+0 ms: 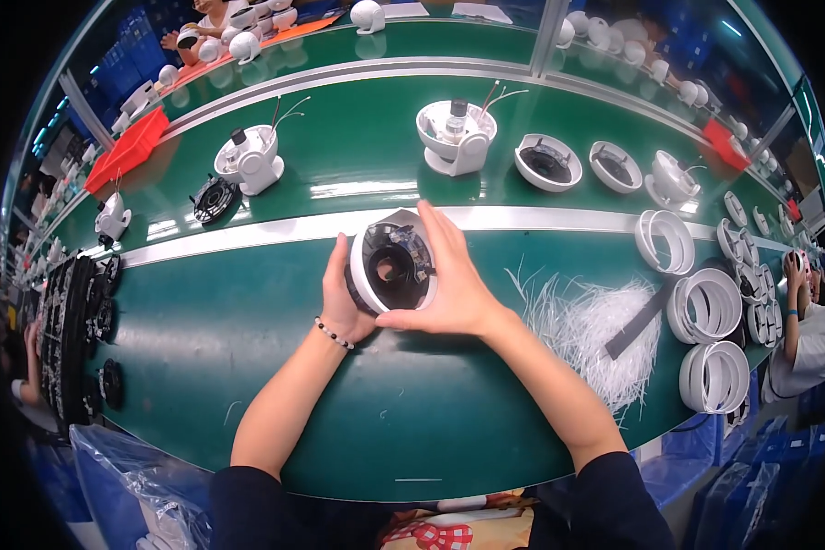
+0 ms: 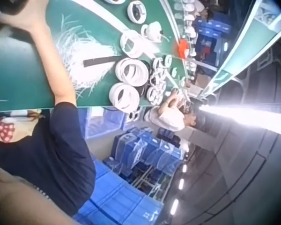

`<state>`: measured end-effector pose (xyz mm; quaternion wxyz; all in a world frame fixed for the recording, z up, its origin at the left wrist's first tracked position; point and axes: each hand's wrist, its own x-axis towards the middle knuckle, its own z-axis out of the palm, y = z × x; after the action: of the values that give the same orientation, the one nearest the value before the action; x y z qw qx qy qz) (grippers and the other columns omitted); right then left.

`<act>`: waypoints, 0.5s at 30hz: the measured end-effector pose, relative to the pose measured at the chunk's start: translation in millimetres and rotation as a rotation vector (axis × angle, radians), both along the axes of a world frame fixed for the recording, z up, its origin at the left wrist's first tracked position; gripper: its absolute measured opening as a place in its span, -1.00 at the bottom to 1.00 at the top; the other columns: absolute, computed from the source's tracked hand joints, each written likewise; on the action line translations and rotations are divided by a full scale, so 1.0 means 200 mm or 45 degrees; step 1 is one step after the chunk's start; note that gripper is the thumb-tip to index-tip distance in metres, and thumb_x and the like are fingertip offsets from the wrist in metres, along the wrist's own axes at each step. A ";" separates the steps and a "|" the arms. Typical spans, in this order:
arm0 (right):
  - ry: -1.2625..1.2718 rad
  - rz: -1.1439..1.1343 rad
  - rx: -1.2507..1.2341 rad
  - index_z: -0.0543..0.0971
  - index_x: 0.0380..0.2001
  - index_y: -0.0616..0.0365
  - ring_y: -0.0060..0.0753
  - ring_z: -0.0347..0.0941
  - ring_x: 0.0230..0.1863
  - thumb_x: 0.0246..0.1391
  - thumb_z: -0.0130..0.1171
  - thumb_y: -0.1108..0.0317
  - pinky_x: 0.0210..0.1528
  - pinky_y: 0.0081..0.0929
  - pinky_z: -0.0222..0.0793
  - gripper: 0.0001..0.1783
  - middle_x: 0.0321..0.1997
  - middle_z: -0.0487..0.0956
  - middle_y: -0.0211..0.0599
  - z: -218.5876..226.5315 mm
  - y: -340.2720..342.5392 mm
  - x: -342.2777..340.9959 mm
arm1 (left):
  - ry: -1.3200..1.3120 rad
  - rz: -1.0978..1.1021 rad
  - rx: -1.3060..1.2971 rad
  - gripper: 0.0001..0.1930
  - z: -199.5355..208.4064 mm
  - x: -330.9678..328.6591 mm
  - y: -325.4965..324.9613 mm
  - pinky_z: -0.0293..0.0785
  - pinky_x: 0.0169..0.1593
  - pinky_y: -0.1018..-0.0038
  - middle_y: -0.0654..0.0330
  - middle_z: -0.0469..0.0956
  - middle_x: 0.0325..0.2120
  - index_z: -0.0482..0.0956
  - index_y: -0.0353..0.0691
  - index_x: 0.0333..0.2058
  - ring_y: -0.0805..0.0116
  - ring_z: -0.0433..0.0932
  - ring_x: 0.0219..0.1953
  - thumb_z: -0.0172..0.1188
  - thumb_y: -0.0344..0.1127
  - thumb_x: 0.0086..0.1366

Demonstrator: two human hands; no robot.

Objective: Assembling circular electronic components by fitting black internal parts into white plastic housings on a factory production line.

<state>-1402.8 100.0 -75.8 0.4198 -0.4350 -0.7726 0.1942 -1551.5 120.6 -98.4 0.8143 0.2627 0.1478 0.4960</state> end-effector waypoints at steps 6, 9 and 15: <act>0.017 0.200 0.128 -0.07 0.14 0.32 0.03 -0.12 0.22 -0.59 0.39 0.05 0.20 -0.25 -0.17 0.23 0.18 -0.01 0.09 -0.01 0.03 -0.02 | -0.054 -0.044 0.023 -0.51 -0.01 -0.05 -0.01 0.33 -0.03 0.35 0.11 0.40 -0.17 0.32 -0.25 -0.09 0.27 0.39 -0.12 -0.32 0.01 0.22; 0.061 0.202 0.161 -0.04 0.10 0.40 0.13 -0.09 0.18 -0.63 0.38 0.03 0.17 -0.13 -0.12 0.23 0.16 -0.01 0.15 -0.02 0.04 -0.04 | 0.013 0.002 -0.025 -0.44 -0.02 -0.06 -0.01 0.28 0.01 0.30 0.09 0.37 -0.14 0.27 -0.26 -0.05 0.23 0.36 -0.09 -0.28 0.09 0.18; -0.217 -0.027 0.168 -0.12 0.11 0.43 0.09 -0.15 0.19 -0.60 0.34 -0.02 0.11 -0.08 -0.07 0.27 0.17 -0.04 0.16 -0.02 0.01 -0.15 | -0.046 -0.101 0.013 -0.14 0.00 -0.09 -0.02 0.20 0.07 0.35 0.09 0.30 -0.06 0.21 -0.25 0.01 0.26 0.27 0.01 -0.47 0.42 0.05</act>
<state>-1432.1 101.2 -80.1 0.3824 -0.4295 -0.8119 0.1007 -1569.3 116.4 -97.9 0.8345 0.2633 0.1200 0.4689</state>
